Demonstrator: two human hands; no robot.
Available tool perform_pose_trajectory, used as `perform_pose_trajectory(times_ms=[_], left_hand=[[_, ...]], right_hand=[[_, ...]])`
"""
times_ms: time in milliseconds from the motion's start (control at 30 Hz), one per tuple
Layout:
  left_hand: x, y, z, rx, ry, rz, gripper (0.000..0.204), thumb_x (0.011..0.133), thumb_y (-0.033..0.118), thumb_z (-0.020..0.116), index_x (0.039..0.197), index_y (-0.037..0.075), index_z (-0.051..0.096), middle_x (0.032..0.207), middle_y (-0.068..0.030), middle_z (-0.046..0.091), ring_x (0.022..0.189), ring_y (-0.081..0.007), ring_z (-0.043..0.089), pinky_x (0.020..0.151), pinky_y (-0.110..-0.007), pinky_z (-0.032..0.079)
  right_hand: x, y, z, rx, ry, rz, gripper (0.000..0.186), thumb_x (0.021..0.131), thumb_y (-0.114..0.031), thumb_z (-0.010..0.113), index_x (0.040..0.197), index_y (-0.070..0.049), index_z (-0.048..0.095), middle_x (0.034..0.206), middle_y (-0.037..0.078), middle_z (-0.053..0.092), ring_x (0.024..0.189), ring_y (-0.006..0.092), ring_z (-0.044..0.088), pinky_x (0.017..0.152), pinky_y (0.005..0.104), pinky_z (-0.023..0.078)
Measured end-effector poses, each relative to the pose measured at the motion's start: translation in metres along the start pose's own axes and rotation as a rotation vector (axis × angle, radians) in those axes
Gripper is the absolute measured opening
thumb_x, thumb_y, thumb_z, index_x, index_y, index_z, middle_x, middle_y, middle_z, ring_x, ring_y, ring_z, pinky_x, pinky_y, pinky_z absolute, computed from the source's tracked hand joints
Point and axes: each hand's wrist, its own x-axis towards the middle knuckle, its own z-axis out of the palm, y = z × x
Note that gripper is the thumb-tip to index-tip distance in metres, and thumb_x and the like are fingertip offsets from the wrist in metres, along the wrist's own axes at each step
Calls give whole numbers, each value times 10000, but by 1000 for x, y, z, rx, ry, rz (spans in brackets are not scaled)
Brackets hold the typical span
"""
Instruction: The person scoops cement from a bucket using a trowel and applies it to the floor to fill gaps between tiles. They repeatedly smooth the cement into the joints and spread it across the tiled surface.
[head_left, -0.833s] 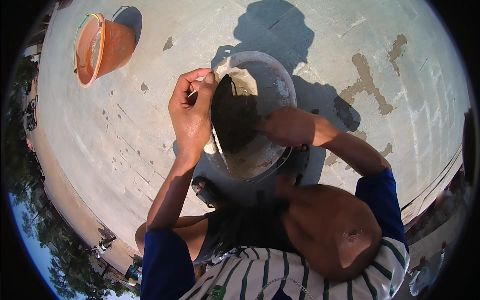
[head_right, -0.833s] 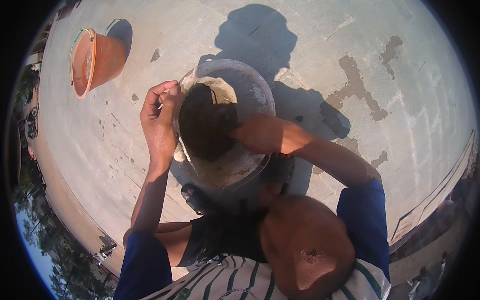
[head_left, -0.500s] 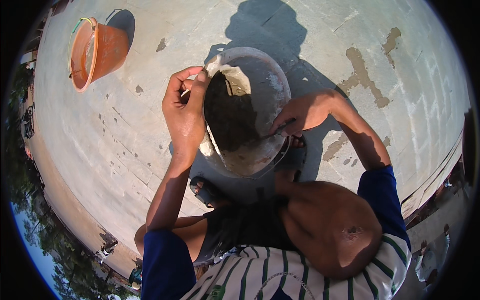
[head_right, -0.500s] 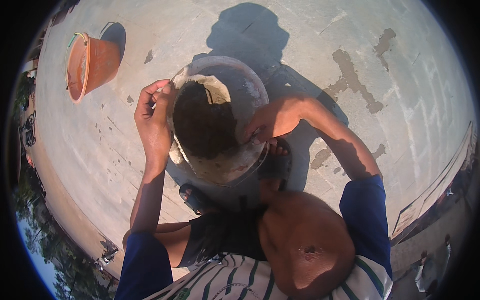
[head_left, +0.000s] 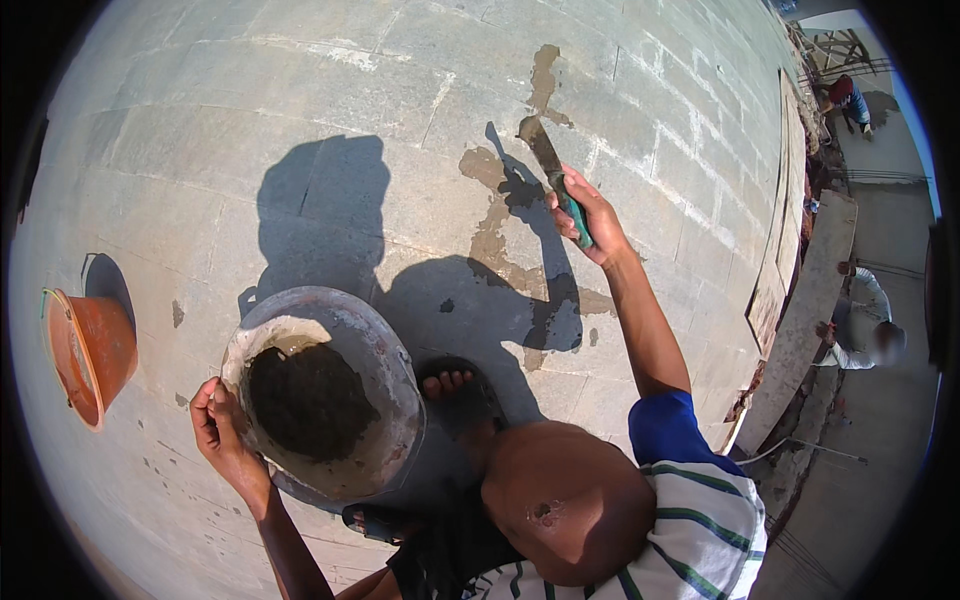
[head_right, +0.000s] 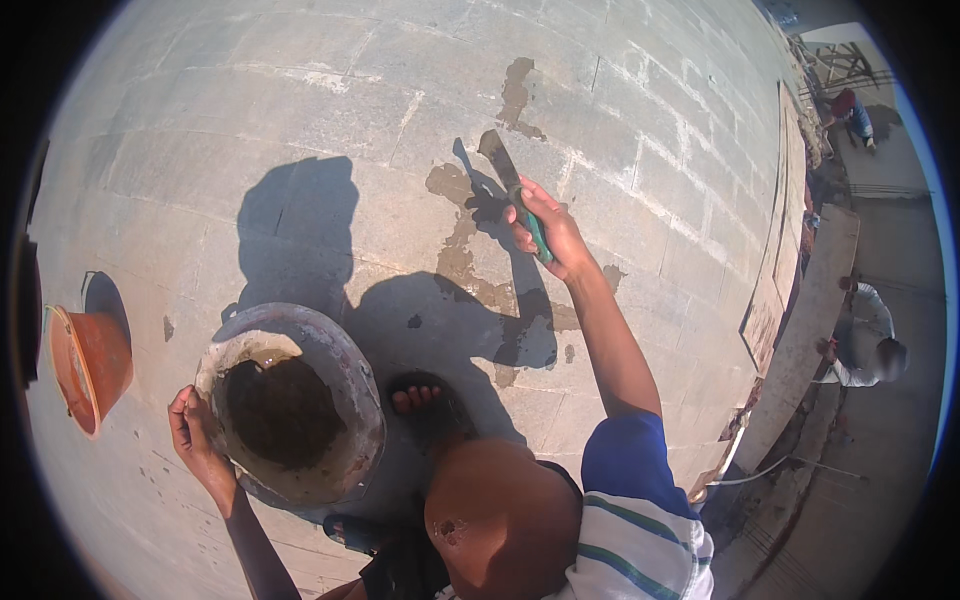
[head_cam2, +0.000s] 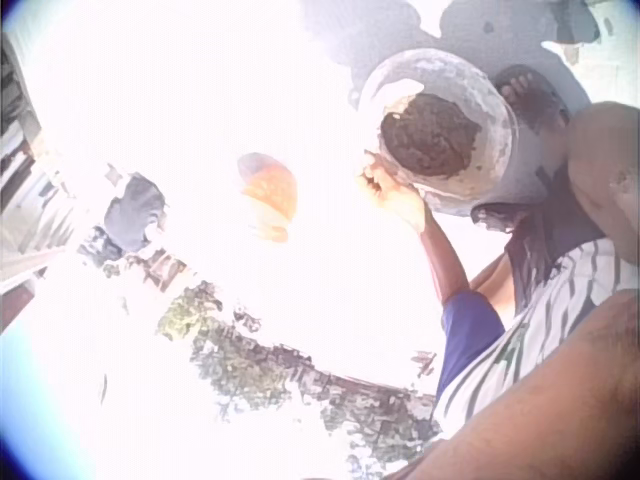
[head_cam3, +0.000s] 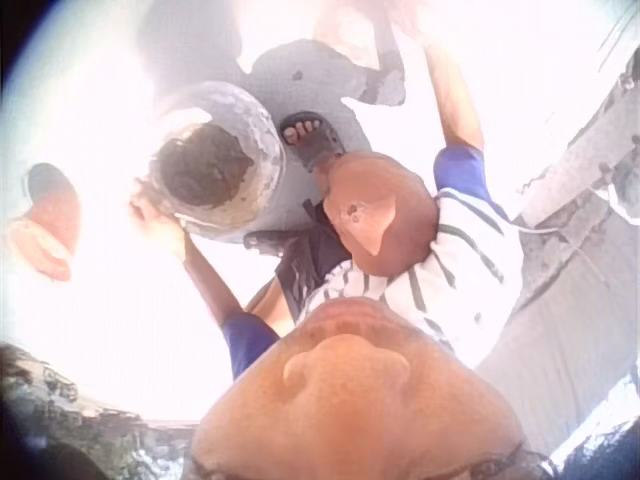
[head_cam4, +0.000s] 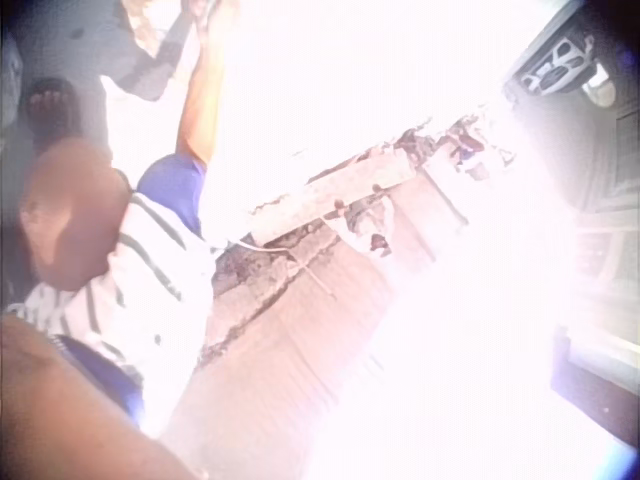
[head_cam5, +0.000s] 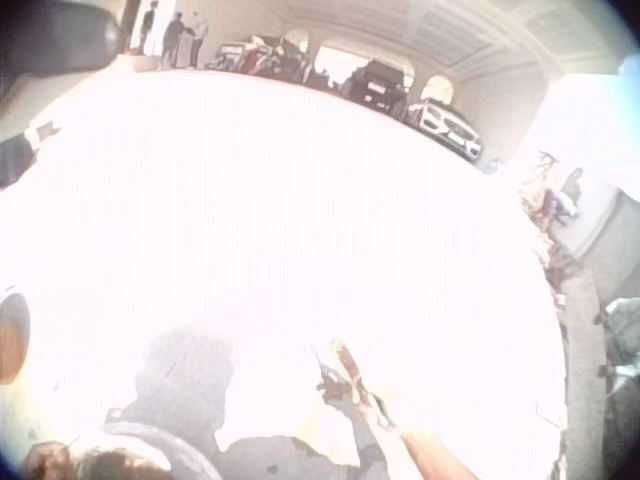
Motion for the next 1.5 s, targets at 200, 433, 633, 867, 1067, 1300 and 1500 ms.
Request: perform_pose_trajectory(times_ms=[200, 433, 633, 867, 1067, 1300, 1500], left_hand=[[7, -7, -1, 19, -34, -9, 243, 936, 244, 575, 1055, 33, 592, 947, -6, 552, 869, -86, 488, 795, -215, 390], [9, -10, -7, 16, -23, -24, 235, 938, 240, 573, 1051, 35, 588, 941, 1, 552, 867, -85, 485, 786, -215, 387], [6, -9, -10, 21, -10, -17, 249, 930, 250, 586, 1058, 35, 583, 941, 3, 554, 851, -82, 474, 770, -211, 377], [6, -16, -12, 14, -7, 9, 253, 940, 248, 572, 1071, 32, 580, 970, -3, 561, 883, -90, 488, 796, -220, 385], [11, -18, -13, 15, -18, -16, 253, 949, 243, 555, 1077, 27, 581, 989, -9, 562, 918, -103, 495, 828, -226, 384], [16, -24, -17, 29, -23, -7, 269, 947, 260, 559, 1073, 24, 584, 1021, -13, 557, 949, -108, 493, 856, -240, 391], [13, -21, -19, 30, 7, -35, 277, 943, 262, 564, 1082, 23, 582, 1024, -19, 558, 951, -116, 498, 861, -250, 394]], right_hand=[[62, -5, -76, -943, 357, -323, 380, 963, -256, 494, 1326, -144, 482, 767, 79, 610, 572, 166, 569, 502, 298, 449], [75, 2, -69, -1736, 449, -229, 406, 931, -271, 465, 1326, -180, 471, 964, 228, 644, 920, 380, 625, 800, 477, 503], [62, -67, -61, -1725, 292, -201, 405, 919, -229, 480, 1322, -184, 488, 931, 200, 653, 883, 363, 630, 792, 474, 494], [114, -76, -99, -1884, -11, -414, 420, 935, -252, 480, 1354, -235, 454, 918, 189, 633, 903, 346, 613, 827, 444, 481], [133, -101, -102, -2015, -173, -418, 437, 937, -259, 484, 1368, -314, 431, 943, 168, 633, 905, 328, 612, 831, 452, 481], [135, -117, -118, -2137, -240, -360, 430, 936, -273, 493, 1357, -343, 435, 932, 128, 674, 847, 320, 634, 819, 453, 497], [106, -116, -130, -2166, -206, -281, 433, 932, -264, 504, 1352, -347, 442, 904, 129, 672, 810, 313, 638, 799, 456, 502]])
